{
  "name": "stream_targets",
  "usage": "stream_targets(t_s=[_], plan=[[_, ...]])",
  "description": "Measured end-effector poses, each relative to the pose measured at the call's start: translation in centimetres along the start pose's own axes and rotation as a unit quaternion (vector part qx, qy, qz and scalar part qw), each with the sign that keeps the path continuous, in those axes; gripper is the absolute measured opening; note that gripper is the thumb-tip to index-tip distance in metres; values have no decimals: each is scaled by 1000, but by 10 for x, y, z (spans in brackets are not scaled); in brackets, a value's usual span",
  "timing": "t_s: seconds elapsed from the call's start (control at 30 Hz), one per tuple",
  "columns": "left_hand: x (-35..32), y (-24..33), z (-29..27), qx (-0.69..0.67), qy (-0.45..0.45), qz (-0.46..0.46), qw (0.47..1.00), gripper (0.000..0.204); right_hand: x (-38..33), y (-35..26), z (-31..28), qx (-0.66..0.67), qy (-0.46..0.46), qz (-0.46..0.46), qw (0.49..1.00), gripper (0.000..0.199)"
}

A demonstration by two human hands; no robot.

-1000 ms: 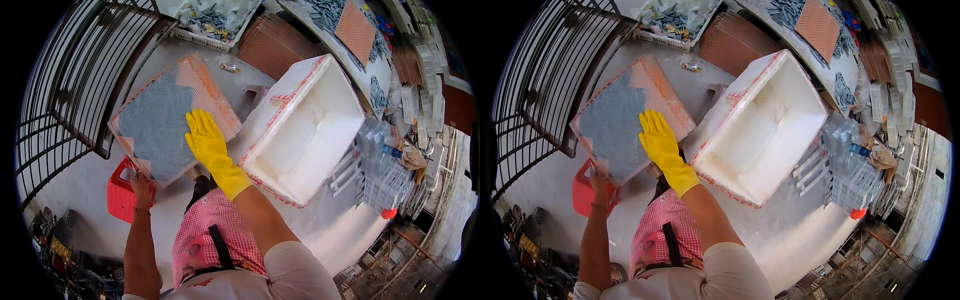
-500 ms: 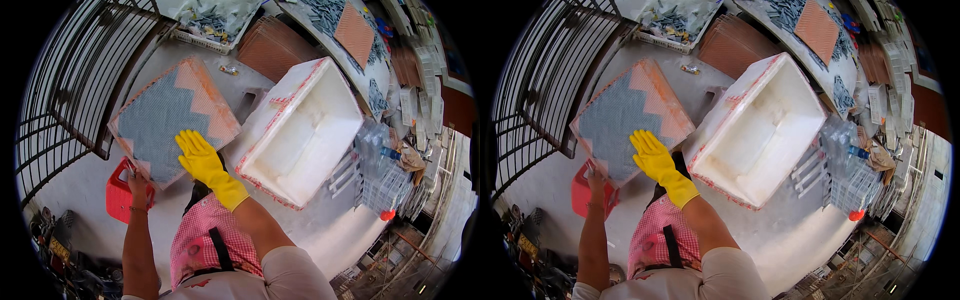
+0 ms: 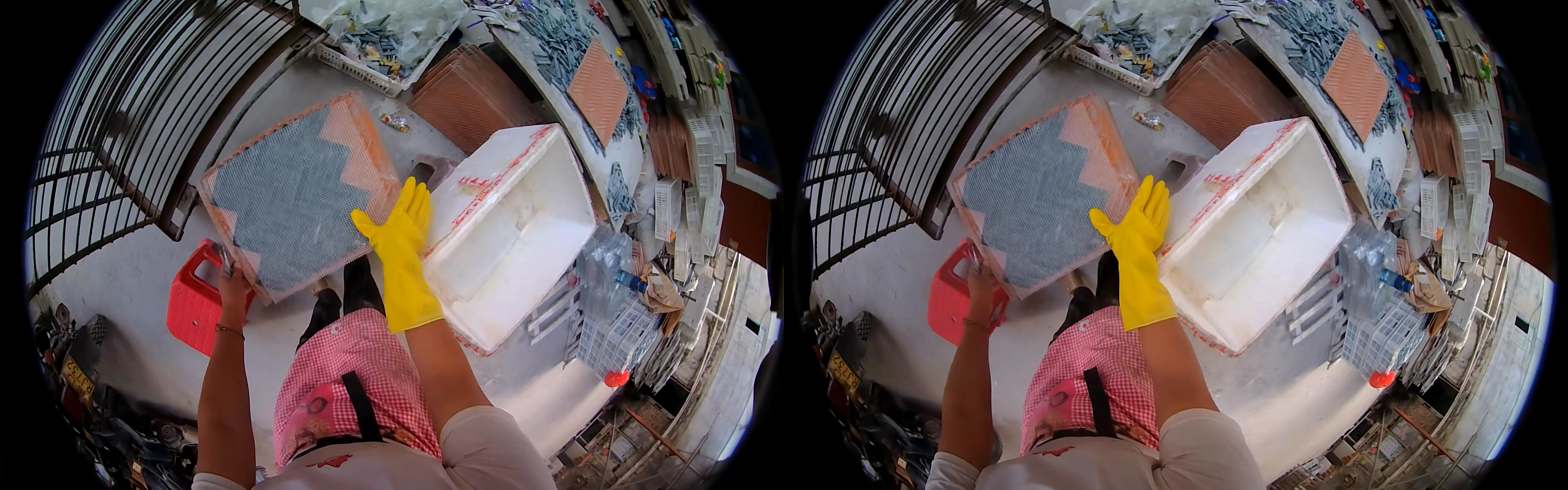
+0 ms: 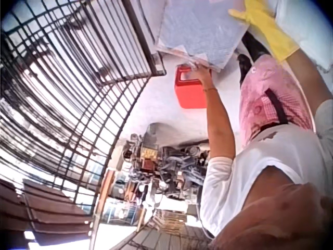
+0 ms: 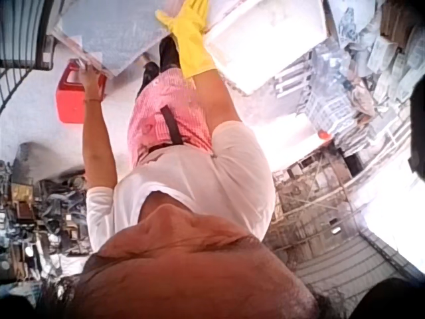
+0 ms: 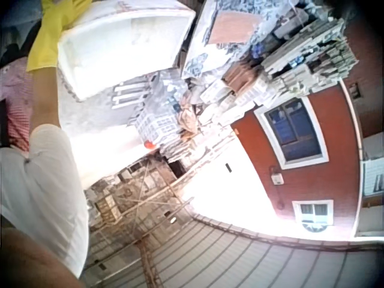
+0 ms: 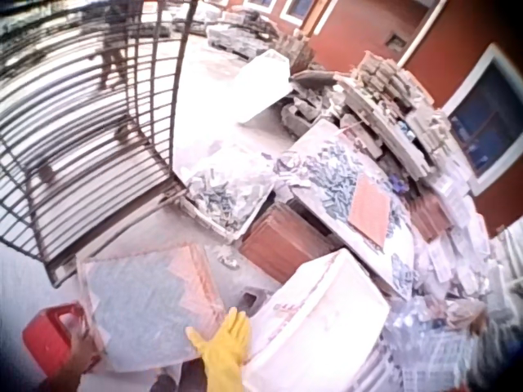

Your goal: The person wipes the surface of a patterned tile with a yellow-gloved hand, then places it on a metal rack. They repeat this process with additional tiles, retrieving them from a white container and wiping each one before stacking them on the rack.

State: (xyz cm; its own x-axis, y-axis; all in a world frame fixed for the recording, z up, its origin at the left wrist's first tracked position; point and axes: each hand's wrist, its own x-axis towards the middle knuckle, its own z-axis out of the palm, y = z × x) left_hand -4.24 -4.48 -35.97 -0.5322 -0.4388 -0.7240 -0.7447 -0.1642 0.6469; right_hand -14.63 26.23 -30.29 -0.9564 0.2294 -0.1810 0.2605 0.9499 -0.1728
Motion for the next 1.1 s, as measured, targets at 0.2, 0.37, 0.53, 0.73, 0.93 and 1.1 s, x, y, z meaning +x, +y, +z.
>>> stream_targets(t_s=[0.2, 0.37, 0.53, 0.73, 0.93, 1.1], plan=[[19, -17, -9, 37, -35, 90, 995, 20, 10, 11, 1, -15, -76, -38, 996, 109], [15, -19, -5, -23, -11, 24, 999, 17, 12, 23, 0, 12, -123, -55, 991, 108], [20, -30, -6, -6, -3, 45, 999, 15, 16, 37, 2, 42, -116, -88, 988, 97], [12, -23, -5, -58, -16, 34, 998, 16, 1, 51, -36, 380, -117, 27, 917, 43], [17, -30, -5, -14, 9, 60, 998, 14, -2, 37, -40, 496, -281, 195, 798, 25], [10, -20, 1, 25, 34, 101, 994, 13, -3, 13, -16, 121, -353, -57, 926, 30]])
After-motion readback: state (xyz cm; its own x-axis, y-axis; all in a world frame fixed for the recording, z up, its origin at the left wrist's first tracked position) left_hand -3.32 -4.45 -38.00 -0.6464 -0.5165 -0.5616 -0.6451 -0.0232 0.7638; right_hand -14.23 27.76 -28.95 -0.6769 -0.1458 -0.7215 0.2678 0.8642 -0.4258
